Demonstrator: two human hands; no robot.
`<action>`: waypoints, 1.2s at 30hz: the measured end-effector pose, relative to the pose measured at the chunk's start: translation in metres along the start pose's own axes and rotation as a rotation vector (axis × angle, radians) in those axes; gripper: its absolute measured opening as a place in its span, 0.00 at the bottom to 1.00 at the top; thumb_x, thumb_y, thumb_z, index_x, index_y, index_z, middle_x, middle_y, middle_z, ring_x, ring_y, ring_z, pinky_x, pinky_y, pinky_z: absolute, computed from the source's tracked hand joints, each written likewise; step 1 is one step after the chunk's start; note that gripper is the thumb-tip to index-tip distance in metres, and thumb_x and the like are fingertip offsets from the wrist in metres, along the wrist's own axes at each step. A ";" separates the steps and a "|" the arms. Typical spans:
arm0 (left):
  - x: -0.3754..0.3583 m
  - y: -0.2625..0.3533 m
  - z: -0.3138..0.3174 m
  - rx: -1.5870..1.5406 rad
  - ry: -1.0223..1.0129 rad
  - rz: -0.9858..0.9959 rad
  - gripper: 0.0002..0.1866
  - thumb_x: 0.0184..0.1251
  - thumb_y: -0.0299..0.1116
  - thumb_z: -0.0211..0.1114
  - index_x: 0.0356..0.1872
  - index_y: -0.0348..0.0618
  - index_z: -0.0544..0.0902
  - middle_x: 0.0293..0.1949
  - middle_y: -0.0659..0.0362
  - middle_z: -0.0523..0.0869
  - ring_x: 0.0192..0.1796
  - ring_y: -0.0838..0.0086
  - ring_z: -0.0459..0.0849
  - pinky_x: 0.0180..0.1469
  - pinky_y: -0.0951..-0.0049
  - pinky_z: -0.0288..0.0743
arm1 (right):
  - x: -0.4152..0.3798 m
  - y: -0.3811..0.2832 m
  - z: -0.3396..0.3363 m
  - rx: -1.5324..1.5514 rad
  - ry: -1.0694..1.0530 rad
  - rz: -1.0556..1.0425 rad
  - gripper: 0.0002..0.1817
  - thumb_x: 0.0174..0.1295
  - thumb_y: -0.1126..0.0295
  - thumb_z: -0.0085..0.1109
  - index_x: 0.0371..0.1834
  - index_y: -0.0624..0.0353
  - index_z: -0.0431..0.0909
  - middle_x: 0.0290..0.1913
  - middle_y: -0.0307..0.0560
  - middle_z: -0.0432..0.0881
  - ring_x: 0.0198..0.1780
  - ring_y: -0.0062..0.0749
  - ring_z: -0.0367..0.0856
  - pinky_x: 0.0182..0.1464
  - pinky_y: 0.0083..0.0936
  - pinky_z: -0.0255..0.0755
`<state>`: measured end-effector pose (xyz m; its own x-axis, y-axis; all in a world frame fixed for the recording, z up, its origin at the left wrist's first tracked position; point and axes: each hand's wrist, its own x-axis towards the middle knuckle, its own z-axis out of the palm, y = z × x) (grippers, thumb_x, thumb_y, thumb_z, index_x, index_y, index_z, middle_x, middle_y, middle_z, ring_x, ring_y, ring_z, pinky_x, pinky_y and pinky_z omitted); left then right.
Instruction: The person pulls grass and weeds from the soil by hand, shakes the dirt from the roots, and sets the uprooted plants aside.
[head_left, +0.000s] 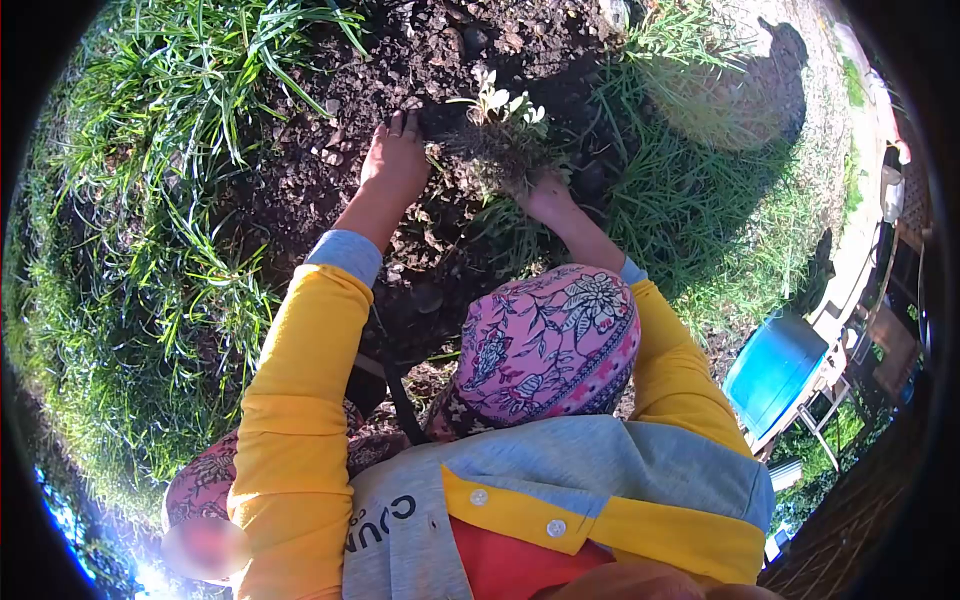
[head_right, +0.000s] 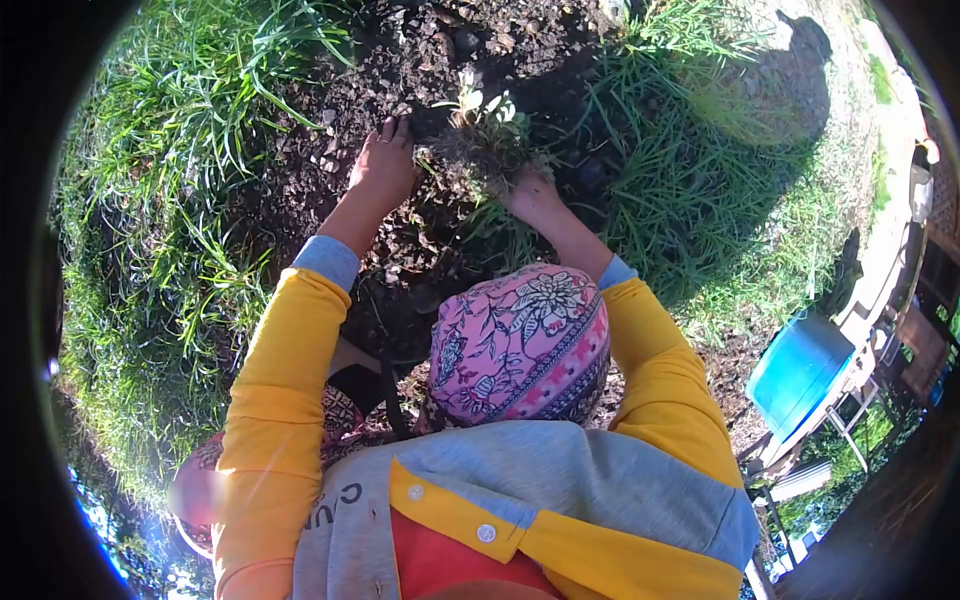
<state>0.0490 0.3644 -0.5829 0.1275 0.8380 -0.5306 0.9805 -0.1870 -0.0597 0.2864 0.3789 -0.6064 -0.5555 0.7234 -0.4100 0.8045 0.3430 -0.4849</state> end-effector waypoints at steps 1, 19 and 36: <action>-0.001 0.000 0.001 0.000 -0.002 -0.001 0.25 0.65 0.34 0.42 0.62 0.35 0.63 0.69 0.52 0.53 0.70 0.62 0.52 0.69 0.60 0.49 | 0.016 0.027 0.002 -0.062 0.129 -0.002 0.27 0.51 0.57 0.58 0.53 0.60 0.68 0.50 0.61 0.73 0.56 0.52 0.68 0.56 0.40 0.63; -0.002 0.002 0.001 0.025 -0.010 -0.002 0.25 0.66 0.33 0.40 0.63 0.35 0.61 0.69 0.52 0.54 0.70 0.60 0.52 0.68 0.60 0.50 | 0.056 0.184 -0.090 -0.529 0.239 0.485 0.12 0.52 0.64 0.50 0.36 0.54 0.77 0.43 0.46 0.79 0.50 0.37 0.77 0.50 0.31 0.72; 0.000 0.002 -0.003 -0.011 -0.083 -0.028 0.35 0.61 0.47 0.56 0.65 0.36 0.58 0.70 0.52 0.50 0.72 0.63 0.47 0.69 0.62 0.50 | 0.033 0.081 -0.049 -0.435 0.473 -0.070 0.16 0.50 0.70 0.50 0.44 0.59 0.73 0.43 0.48 0.79 0.41 0.42 0.79 0.42 0.33 0.73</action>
<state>0.0517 0.3657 -0.5806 0.0873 0.7973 -0.5972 0.9852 -0.1578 -0.0667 0.3434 0.4597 -0.6209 -0.5370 0.8424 0.0446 0.8366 0.5386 -0.0995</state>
